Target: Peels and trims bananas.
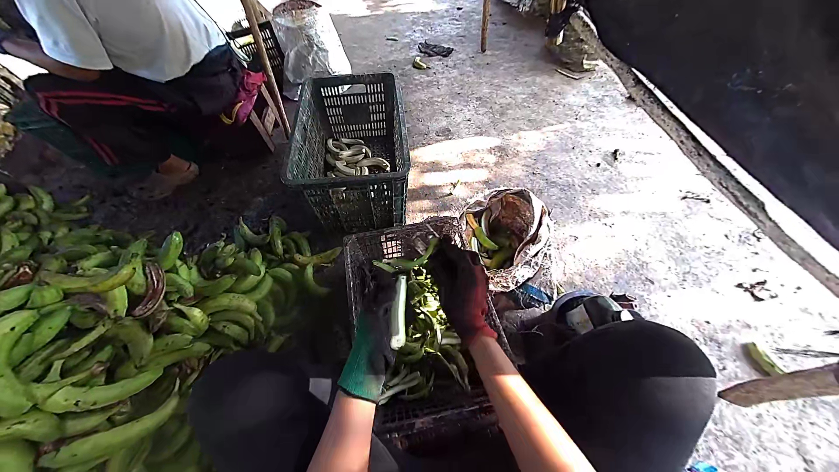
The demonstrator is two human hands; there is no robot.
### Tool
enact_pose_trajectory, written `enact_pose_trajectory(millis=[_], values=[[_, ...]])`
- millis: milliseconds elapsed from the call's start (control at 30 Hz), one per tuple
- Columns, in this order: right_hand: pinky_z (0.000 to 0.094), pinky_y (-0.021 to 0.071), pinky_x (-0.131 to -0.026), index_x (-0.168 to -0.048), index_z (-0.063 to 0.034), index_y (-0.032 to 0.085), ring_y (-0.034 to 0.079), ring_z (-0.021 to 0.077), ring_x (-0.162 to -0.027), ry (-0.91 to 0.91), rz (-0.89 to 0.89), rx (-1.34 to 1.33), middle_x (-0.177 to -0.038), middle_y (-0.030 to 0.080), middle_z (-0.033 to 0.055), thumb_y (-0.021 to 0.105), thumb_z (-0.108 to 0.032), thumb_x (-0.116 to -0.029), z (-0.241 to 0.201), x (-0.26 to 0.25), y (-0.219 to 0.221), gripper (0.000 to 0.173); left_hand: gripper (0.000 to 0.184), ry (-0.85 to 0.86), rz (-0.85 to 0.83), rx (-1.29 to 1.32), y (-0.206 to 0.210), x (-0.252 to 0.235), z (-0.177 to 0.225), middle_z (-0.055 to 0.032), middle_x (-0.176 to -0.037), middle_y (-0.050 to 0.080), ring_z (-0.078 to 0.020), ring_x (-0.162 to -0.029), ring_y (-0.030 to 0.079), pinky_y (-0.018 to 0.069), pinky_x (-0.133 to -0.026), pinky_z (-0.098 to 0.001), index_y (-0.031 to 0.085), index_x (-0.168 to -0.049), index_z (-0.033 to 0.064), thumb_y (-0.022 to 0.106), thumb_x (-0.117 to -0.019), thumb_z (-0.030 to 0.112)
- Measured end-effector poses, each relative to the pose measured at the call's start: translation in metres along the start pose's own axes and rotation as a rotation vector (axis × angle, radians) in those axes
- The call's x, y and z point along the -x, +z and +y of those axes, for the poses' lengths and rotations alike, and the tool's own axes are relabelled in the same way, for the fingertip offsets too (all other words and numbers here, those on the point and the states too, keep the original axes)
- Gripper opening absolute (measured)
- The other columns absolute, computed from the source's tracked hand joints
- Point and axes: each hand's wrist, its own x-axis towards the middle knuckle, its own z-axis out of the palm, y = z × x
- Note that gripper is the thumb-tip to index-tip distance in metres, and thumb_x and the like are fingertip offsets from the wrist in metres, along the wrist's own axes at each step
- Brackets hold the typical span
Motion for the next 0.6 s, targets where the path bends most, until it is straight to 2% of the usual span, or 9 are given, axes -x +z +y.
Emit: enact_pose_trajectory(millis=[67,133,200,267,333,400,467,533,600], values=[[0.0564,0.0521,-0.096,-0.133,-0.0131,0.068,0.066,0.0331,-0.110,-0.038,-0.133,-0.085,-0.120,0.069,0.0161,0.060,-0.025,-0.0987,0.006,0.012,0.001,0.037,0.031,0.080,0.054,0.023,-0.002,-0.013,0.003,-0.0024,-0.102,0.061,0.0004,-0.085,0.059,0.0521,-0.076,-0.0182,0.048,-0.136,-0.0027,0.043,-0.1076,0.009],[0.0533,0.0557,-0.091,-0.131,-0.0098,0.069,0.069,0.0308,-0.104,-0.091,-0.220,-0.184,-0.115,0.071,0.0156,0.062,-0.022,-0.0957,0.013,0.055,0.010,0.038,0.032,0.114,0.066,0.094,-0.004,-0.028,0.005,-0.0023,-0.104,0.061,-0.0009,-0.088,0.060,0.0532,-0.078,-0.0199,0.047,-0.138,-0.0004,0.043,-0.1086,0.012],[0.0493,0.0552,-0.093,-0.127,-0.0075,0.071,0.068,0.0274,-0.105,-0.088,-0.235,-0.305,-0.114,0.071,0.0142,0.064,-0.019,-0.0919,0.020,0.084,0.022,0.037,0.025,0.111,0.024,0.221,-0.002,-0.037,0.002,-0.0024,-0.096,0.062,-0.0053,-0.083,0.062,0.0567,-0.074,-0.0242,0.051,-0.129,0.0012,0.041,-0.1090,0.012],[0.0575,0.0538,-0.091,-0.124,-0.0111,0.074,0.068,0.0356,-0.106,-0.102,-0.170,-0.195,-0.115,0.071,0.0184,0.068,-0.016,-0.0879,0.020,0.072,0.022,0.037,0.028,0.026,-0.022,0.125,0.002,-0.023,0.000,-0.0048,-0.101,0.064,-0.0052,-0.085,0.064,0.0563,-0.076,-0.0235,0.050,-0.132,0.0002,0.040,-0.1086,0.010],[0.0662,0.0441,-0.101,-0.136,-0.0204,0.068,0.061,0.0439,-0.119,-0.007,-0.204,-0.026,-0.128,0.066,0.0225,0.066,-0.016,-0.0923,0.014,0.034,0.007,0.044,0.033,-0.075,-0.109,-0.147,0.004,-0.005,0.001,-0.0090,-0.112,0.063,-0.0055,-0.093,0.061,0.0525,-0.083,-0.0235,0.049,-0.138,-0.0023,0.042,-0.1080,0.010],[0.0593,0.0446,-0.105,-0.143,-0.0202,0.060,0.059,0.0375,-0.124,0.137,-0.246,-0.037,-0.135,0.061,0.0202,0.055,-0.019,-0.1013,0.019,0.005,-0.001,0.042,0.033,-0.073,-0.112,-0.295,0.006,0.003,-0.004,-0.0111,-0.113,0.063,-0.0062,-0.096,0.058,0.0498,-0.086,-0.0235,0.053,-0.135,-0.0041,0.046,-0.1073,0.013],[0.0483,0.0518,-0.101,-0.146,-0.0130,0.056,0.063,0.0288,-0.116,0.154,-0.206,-0.195,-0.132,0.062,0.0181,0.050,-0.018,-0.1024,0.027,0.004,0.004,0.044,0.033,0.039,0.029,-0.216,0.010,-0.007,-0.010,-0.0119,-0.114,0.061,-0.0039,-0.098,0.057,0.0485,-0.088,-0.0195,0.050,-0.135,-0.0076,0.045,-0.1070,0.010],[0.0432,0.0531,-0.099,-0.144,-0.0067,0.056,0.065,0.0244,-0.113,0.131,-0.229,-0.343,-0.129,0.064,0.0174,0.054,-0.020,-0.1012,0.023,0.035,0.013,0.045,0.043,0.172,0.118,-0.046,0.008,-0.022,-0.013,-0.0144,-0.131,0.056,-0.0047,-0.111,0.054,0.0451,-0.096,-0.0195,0.040,-0.146,-0.0058,0.044,-0.1069,0.012],[0.0372,0.0561,-0.094,-0.140,-0.0035,0.060,0.067,0.0173,-0.105,0.106,-0.208,-0.488,-0.123,0.068,0.0141,0.060,-0.023,-0.0975,0.024,0.069,0.029,0.047,0.051,0.302,0.171,0.126,0.013,-0.034,-0.012,-0.0115,-0.138,0.051,-0.0041,-0.115,0.053,0.0448,-0.098,-0.0188,0.031,-0.152,-0.0005,0.047,-0.1056,0.013]])
